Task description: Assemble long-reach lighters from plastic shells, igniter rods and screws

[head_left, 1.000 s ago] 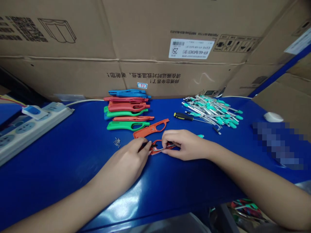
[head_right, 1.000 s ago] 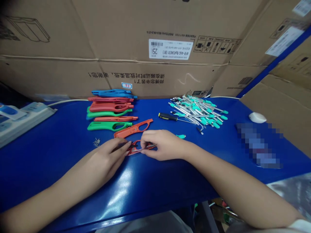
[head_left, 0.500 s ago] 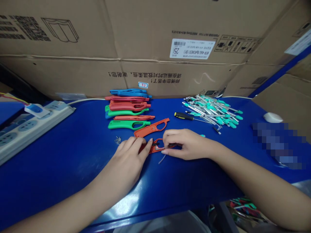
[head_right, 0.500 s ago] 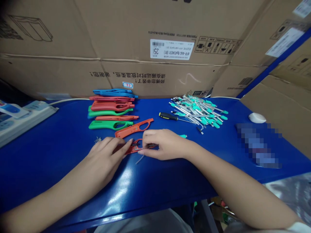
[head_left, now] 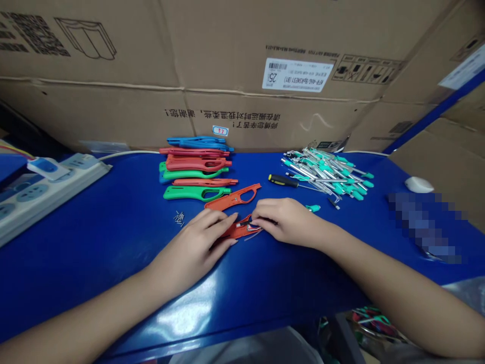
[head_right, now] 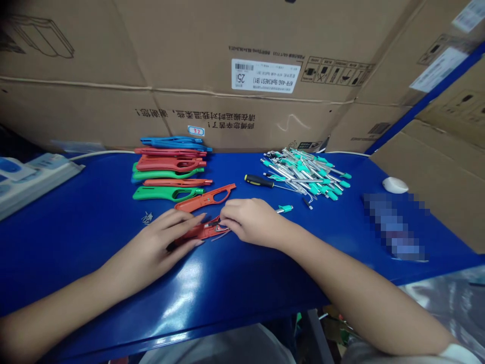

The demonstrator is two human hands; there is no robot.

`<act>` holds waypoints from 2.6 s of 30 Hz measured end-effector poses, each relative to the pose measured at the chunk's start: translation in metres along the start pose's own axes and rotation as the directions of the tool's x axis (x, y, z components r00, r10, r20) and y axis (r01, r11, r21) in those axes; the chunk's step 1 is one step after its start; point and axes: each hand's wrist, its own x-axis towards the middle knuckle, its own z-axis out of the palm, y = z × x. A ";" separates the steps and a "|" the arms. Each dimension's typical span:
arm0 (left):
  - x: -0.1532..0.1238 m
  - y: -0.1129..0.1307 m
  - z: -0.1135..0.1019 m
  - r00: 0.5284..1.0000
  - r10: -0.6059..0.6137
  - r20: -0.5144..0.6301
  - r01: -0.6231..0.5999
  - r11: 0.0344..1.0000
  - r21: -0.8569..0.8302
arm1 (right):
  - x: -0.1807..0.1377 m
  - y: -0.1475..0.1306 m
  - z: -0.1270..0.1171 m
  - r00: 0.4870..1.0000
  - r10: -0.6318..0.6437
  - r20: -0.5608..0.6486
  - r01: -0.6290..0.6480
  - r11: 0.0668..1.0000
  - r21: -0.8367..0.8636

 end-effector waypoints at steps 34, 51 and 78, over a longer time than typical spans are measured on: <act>-0.003 0.004 -0.003 0.989 0.085 0.120 -0.100 0.987 0.127 | -0.001 0.013 -0.011 1.000 0.016 0.007 -0.017 0.924 0.382; 0.003 0.001 -0.007 0.982 0.101 0.158 -0.118 0.988 0.097 | -0.005 0.007 -0.017 0.996 -0.085 0.017 0.077 0.959 0.274; 0.004 0.003 -0.007 0.985 0.053 0.167 -0.064 0.996 0.059 | -0.005 0.011 -0.013 0.994 -0.112 -0.004 0.107 0.930 0.350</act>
